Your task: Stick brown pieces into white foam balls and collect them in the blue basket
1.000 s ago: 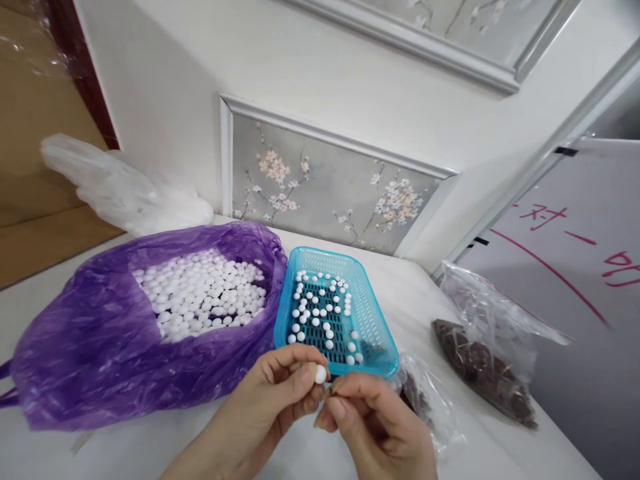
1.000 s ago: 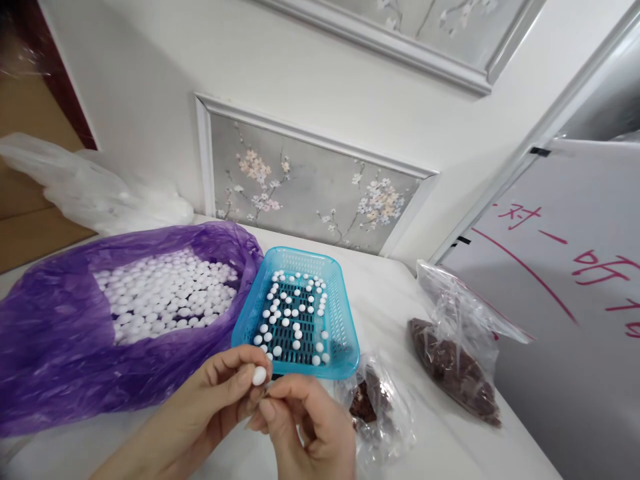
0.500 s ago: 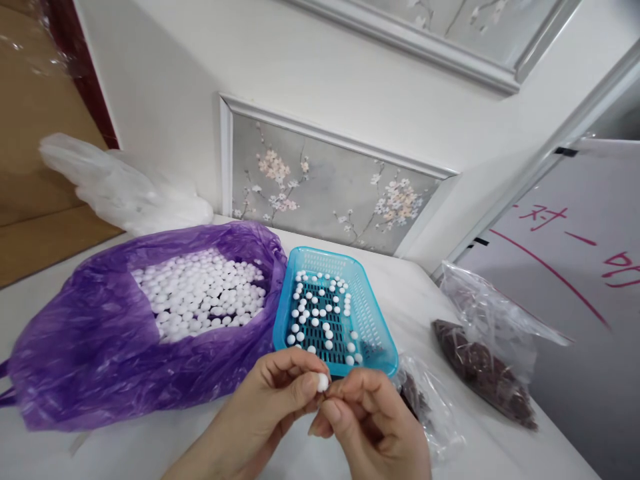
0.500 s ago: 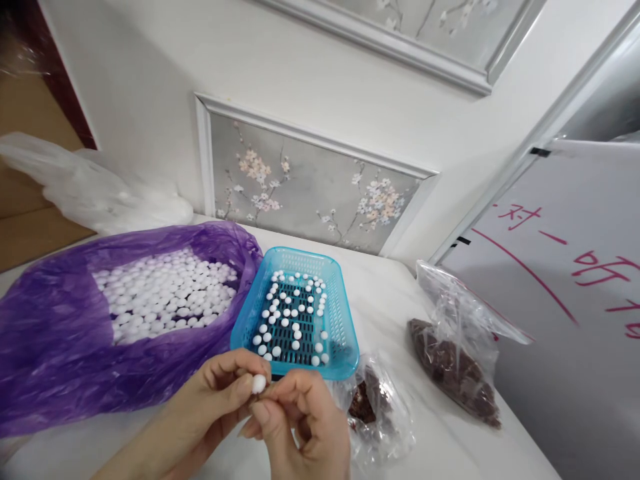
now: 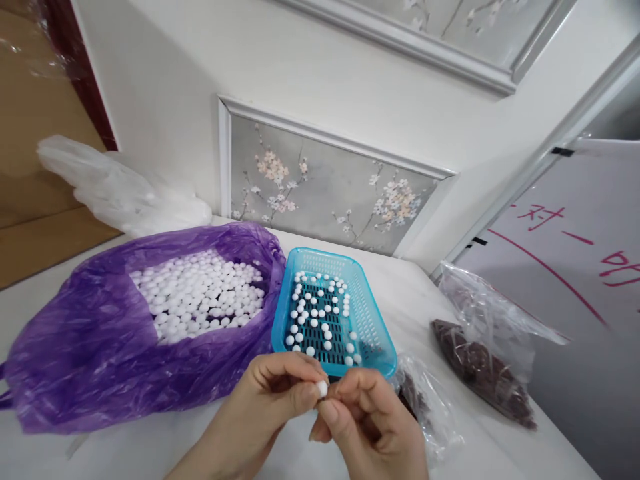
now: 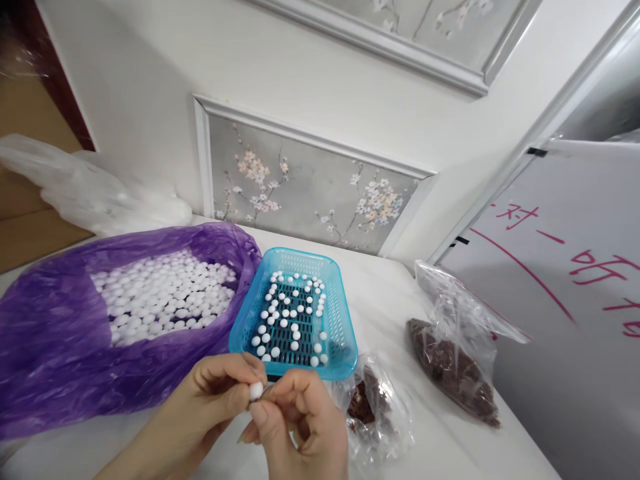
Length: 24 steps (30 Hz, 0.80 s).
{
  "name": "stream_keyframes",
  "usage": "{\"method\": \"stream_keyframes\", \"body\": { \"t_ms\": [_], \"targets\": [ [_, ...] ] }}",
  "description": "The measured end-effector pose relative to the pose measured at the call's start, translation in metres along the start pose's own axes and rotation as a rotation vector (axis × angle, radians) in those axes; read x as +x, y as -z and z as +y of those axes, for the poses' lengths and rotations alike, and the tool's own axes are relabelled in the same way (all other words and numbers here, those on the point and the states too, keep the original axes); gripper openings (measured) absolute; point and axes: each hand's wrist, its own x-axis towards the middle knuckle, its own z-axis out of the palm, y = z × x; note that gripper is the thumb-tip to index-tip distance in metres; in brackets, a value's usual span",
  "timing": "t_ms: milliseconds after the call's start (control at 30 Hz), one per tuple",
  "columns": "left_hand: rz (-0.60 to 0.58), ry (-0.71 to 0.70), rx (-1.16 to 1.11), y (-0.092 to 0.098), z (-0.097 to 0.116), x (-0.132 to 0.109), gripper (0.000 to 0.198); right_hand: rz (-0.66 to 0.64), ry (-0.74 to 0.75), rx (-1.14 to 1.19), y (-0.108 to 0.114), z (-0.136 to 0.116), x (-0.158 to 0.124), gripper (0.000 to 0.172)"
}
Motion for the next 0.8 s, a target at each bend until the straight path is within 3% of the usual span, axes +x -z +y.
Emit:
{"method": "stream_keyframes", "body": {
  "t_ms": [433,667,800],
  "targets": [
    [-0.056,-0.023,-0.019,0.0029,-0.0050,0.0004,0.003,-0.006,-0.088,0.077,0.0031,0.0021,0.0045,0.032],
    [-0.010,0.008,-0.093,-0.0033,-0.0065,-0.0029,0.006,-0.023,-0.096,0.086,0.0007,-0.0007,0.0074,0.030],
    [0.097,0.115,-0.221,-0.0065,-0.0032,-0.0037,0.013,-0.068,-0.030,0.152,0.0062,0.0005,0.0086,0.031]
  ]
}}
